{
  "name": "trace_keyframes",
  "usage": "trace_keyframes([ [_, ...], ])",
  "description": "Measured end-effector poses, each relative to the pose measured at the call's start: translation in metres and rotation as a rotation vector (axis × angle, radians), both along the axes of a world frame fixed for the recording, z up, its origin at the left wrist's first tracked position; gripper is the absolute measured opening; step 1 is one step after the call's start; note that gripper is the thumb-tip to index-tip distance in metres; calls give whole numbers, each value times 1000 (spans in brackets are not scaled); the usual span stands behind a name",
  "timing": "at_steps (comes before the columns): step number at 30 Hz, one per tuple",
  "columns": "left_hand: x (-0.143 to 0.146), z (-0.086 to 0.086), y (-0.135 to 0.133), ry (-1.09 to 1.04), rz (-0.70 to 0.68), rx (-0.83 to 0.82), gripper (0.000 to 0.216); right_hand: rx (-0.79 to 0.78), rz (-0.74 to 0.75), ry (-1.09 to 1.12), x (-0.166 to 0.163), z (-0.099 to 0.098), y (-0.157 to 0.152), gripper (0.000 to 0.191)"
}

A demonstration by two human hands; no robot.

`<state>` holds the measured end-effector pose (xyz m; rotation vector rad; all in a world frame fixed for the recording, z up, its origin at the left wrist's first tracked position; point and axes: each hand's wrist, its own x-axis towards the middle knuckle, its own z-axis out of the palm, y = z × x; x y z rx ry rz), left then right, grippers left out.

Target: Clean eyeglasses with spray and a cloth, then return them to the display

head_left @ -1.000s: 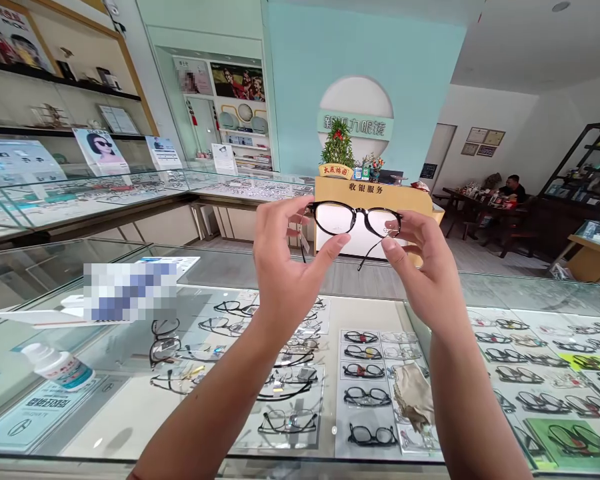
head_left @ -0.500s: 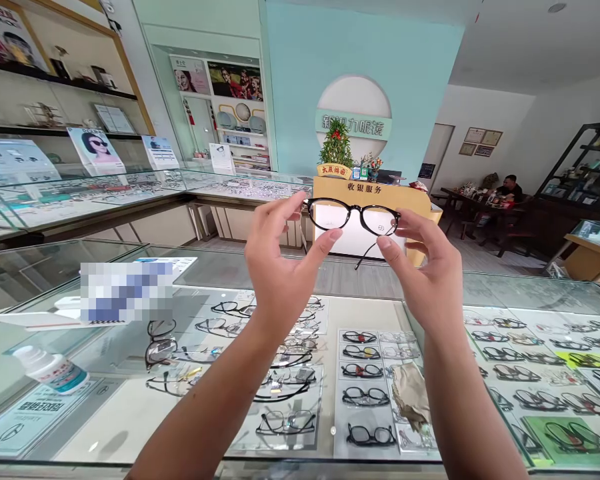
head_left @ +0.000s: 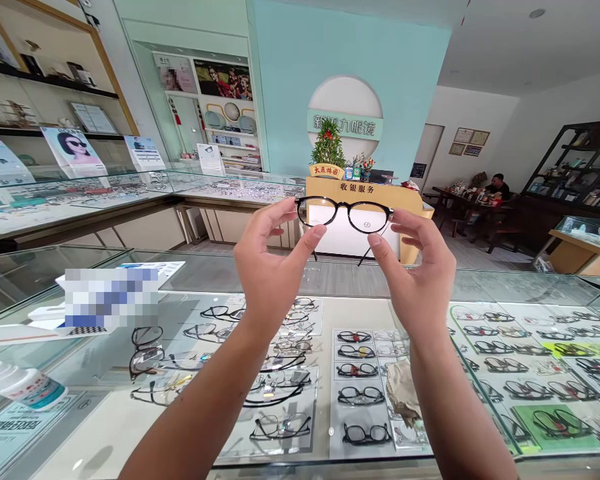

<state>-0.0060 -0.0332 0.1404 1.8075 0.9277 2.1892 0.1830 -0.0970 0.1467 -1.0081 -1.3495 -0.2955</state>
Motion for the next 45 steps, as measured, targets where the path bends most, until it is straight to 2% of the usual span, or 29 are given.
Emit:
trace_keyframes([
  [13,-1,1,-2,10,5,-6,45,-8,-33,-12,-1,0,0,42],
  [33,1,-1,3,-4,-127,-107,44,72,-121,-79,-1,2,-4,38],
  [45,2,-1,4,8,-153,-132,41,61,-103,-66,-1,3,-5,38],
])
